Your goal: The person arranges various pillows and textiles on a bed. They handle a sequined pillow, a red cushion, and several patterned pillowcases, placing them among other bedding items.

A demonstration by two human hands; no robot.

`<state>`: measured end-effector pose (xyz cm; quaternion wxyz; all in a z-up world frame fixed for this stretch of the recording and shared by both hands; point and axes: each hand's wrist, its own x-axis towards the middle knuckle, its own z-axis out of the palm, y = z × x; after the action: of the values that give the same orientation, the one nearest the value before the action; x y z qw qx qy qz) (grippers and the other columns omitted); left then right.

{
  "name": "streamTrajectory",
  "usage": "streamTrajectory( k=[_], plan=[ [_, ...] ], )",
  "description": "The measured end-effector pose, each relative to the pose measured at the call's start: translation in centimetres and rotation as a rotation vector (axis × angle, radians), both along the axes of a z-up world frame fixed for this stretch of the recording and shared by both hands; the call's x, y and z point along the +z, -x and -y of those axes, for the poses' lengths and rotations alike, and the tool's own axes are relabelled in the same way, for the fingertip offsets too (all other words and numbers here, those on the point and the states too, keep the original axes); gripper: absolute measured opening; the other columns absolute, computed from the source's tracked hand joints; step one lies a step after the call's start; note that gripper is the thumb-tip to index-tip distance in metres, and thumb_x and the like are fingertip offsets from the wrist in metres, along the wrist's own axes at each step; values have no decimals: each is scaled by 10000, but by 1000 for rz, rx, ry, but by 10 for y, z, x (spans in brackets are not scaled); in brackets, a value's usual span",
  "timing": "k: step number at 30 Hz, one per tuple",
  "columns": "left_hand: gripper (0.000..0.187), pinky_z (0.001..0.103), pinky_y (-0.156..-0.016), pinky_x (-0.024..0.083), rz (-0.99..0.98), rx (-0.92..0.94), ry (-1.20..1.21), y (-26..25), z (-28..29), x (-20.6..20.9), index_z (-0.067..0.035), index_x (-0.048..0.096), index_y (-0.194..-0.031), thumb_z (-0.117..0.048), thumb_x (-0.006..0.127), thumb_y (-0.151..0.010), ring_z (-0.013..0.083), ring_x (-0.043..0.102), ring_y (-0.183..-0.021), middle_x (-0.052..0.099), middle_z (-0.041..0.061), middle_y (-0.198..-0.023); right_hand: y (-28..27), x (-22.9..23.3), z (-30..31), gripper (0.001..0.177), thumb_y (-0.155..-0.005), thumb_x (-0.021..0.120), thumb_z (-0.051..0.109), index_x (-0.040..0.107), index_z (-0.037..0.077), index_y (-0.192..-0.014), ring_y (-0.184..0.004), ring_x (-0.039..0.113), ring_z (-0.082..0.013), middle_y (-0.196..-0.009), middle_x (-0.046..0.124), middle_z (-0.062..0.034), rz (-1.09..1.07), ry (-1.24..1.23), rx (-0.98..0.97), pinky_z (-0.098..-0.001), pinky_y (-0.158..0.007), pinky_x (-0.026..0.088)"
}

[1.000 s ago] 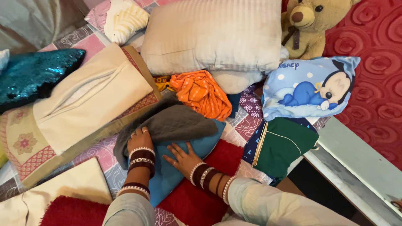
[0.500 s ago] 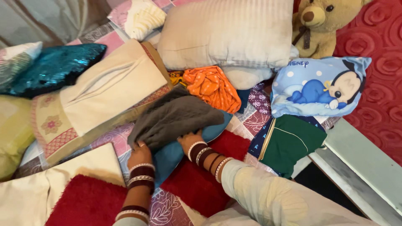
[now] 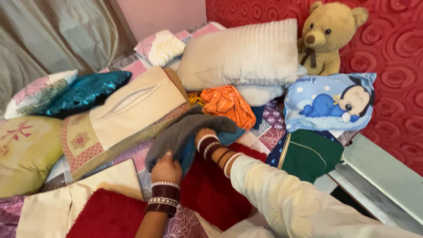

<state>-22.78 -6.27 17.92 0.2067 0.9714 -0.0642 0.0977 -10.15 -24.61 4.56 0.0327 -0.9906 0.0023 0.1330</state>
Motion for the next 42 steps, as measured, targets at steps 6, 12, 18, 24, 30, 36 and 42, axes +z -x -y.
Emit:
streamTrajectory(
  k=[6,12,18,24,30,36,42],
  plan=[
    [278,465,-861,555,541,-295,226,0,79,148,-47,695,-1072,-119,648,-808,367,693,-940,743,159,-1022,-36,70,34,289,-992,550,261,672,108,-1204,-1113,672,-316,-1225,705,-160,436,-781,127,-431,-953,550],
    [233,512,-1199,346,692,-744,-44,-6,119,180,-61,697,-1090,-105,642,-868,290,605,-1191,724,109,-1113,10,40,25,355,-959,582,292,648,131,-1268,-1155,645,-336,-1296,668,-153,457,-783,202,-456,-958,535],
    [288,532,-1167,284,116,-777,-323,-6,120,53,-107,722,-1114,-125,606,-851,288,529,-1337,701,117,-1221,76,-58,-18,440,-926,614,322,624,154,-1333,-1198,618,-355,-1367,630,-146,340,-467,420,-481,-963,520],
    [399,457,-997,508,-207,-449,-273,-11,58,-42,-188,680,-1243,-220,655,-847,324,674,-1117,702,116,-1232,105,-123,-4,535,-893,646,353,599,178,-1397,-1240,590,-375,-1439,592,-139,-95,-254,797,-507,-969,506],
    [355,488,-969,527,-326,-252,-148,-46,4,-107,-173,672,-1219,-321,646,-897,376,666,-1098,688,156,-1215,62,-79,49,531,-884,809,374,664,249,-1378,-1180,640,-410,-1413,608,-233,-139,-56,277,-443,-948,555],
    [275,469,-978,545,-472,-227,-104,-47,10,-92,-204,741,-1124,-336,615,-919,350,692,-1099,723,134,-1205,33,-27,72,1008,-658,847,241,376,143,-1544,-1172,582,-242,-1374,592,-111,-27,-1546,-696,-431,-971,498],
    [287,494,-949,546,-375,-13,-118,-95,27,-41,-169,716,-1186,-342,600,-988,377,694,-1080,739,180,-1164,34,-3,49,865,-705,879,371,546,27,-1426,-1177,649,-260,-1302,673,-137,97,-1413,-640,-364,-1002,525]
  ],
)
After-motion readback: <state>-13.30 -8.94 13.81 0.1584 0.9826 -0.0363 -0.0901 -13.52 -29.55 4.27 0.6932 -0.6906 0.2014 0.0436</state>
